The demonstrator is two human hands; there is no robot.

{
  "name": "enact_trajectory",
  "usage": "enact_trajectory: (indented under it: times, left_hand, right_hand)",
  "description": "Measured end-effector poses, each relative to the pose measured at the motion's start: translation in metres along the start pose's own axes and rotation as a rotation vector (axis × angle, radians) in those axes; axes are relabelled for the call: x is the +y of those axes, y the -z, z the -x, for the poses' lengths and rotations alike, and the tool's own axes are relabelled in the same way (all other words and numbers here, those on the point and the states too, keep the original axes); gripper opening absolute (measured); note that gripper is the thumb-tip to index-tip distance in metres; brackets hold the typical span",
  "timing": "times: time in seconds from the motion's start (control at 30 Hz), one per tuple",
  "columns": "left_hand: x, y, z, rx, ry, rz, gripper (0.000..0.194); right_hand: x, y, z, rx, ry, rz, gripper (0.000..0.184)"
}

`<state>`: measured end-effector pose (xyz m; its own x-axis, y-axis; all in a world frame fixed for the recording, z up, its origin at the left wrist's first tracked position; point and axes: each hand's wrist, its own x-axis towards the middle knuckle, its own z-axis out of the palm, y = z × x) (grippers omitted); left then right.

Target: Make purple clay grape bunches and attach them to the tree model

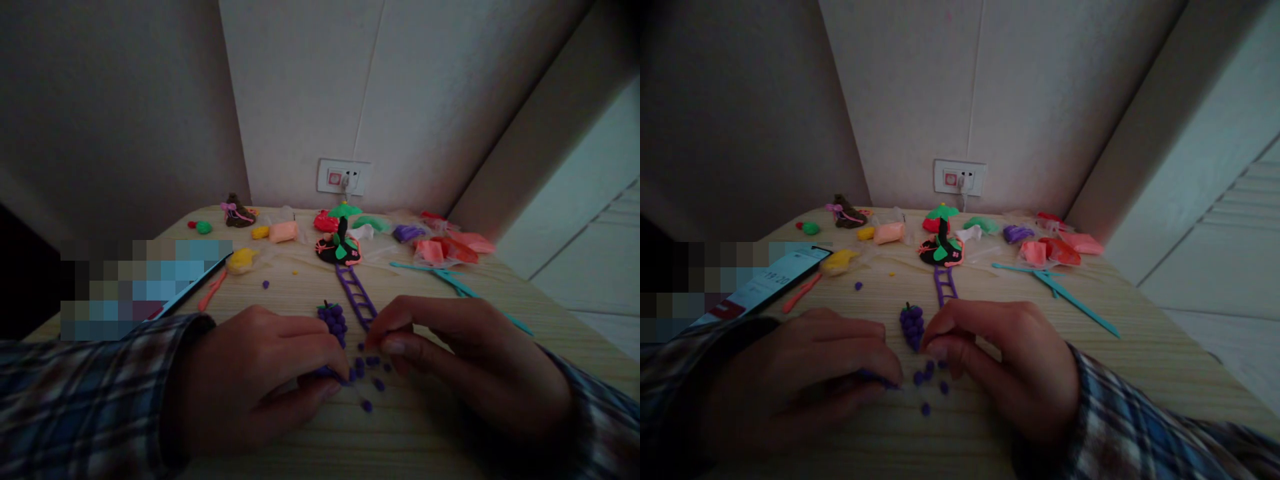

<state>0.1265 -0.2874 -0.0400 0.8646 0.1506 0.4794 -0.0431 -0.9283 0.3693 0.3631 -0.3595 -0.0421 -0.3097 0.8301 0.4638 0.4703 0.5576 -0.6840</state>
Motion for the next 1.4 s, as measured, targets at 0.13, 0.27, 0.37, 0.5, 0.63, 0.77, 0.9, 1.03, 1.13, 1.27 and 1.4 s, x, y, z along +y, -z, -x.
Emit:
enact_trajectory:
  times: [0.13, 0.27, 0.37, 0.5, 0.63, 0.77, 0.9, 1.03, 1.13, 1.27, 1.4]
  left_hand:
    - [0.004, 0.007, -0.003, -0.075, 0.042, -0.027, 0.015]
    - [0.007, 0.009, -0.004, -0.069, 0.03, -0.084, 0.018]
    - [0.005, 0.008, -0.004, -0.089, 0.04, -0.06, 0.015]
    - [0.003, 0.008, -0.004, -0.075, 0.027, -0.047, 0.016]
    - [0.005, 0.007, -0.004, -0.106, 0.098, -0.075, 0.018]
    - [0.007, 0.007, -0.005, -0.115, 0.154, -0.067, 0.024]
    - [0.006, 0.006, -0.005, -0.086, 0.117, -0.043, 0.02]
    - [0.005, 0.005, -0.005, -0.086, 0.133, -0.038, 0.02]
    - [0.005, 0.005, -0.004, -0.067, 0.128, -0.058, 0.019]
    - [0.005, 0.005, -0.004, -0.054, 0.112, -0.056, 0.018]
    - [0.004, 0.004, -0.003, -0.03, 0.094, -0.07, 0.016]
  right_hand:
    - [0.001, -0.001, -0.001, 0.013, -0.02, 0.008, 0.024]
    - [0.0, 0.0, -0.002, -0.024, -0.047, -0.051, 0.024]
    - [0.0, 0.005, -0.003, -0.101, -0.109, -0.129, 0.025]
    - [-0.001, 0.011, -0.004, -0.248, -0.275, -0.23, 0.015]
    - [-0.002, 0.01, -0.004, -0.209, -0.384, -0.356, 0.021]
    - [-0.003, 0.007, -0.005, -0.16, -0.371, -0.356, 0.011]
    - [-0.004, 0.008, -0.008, -0.186, -0.35, -0.364, 0.016]
    - [-0.005, 0.008, -0.011, -0.162, -0.445, -0.516, 0.018]
    - [-0.006, 0.007, -0.012, -0.115, -0.458, -0.533, 0.03]
    - [-0.005, 0.008, -0.012, -0.116, -0.4, -0.486, 0.009]
    - [-0.003, 0.011, -0.01, -0.136, -0.398, -0.433, 0.024]
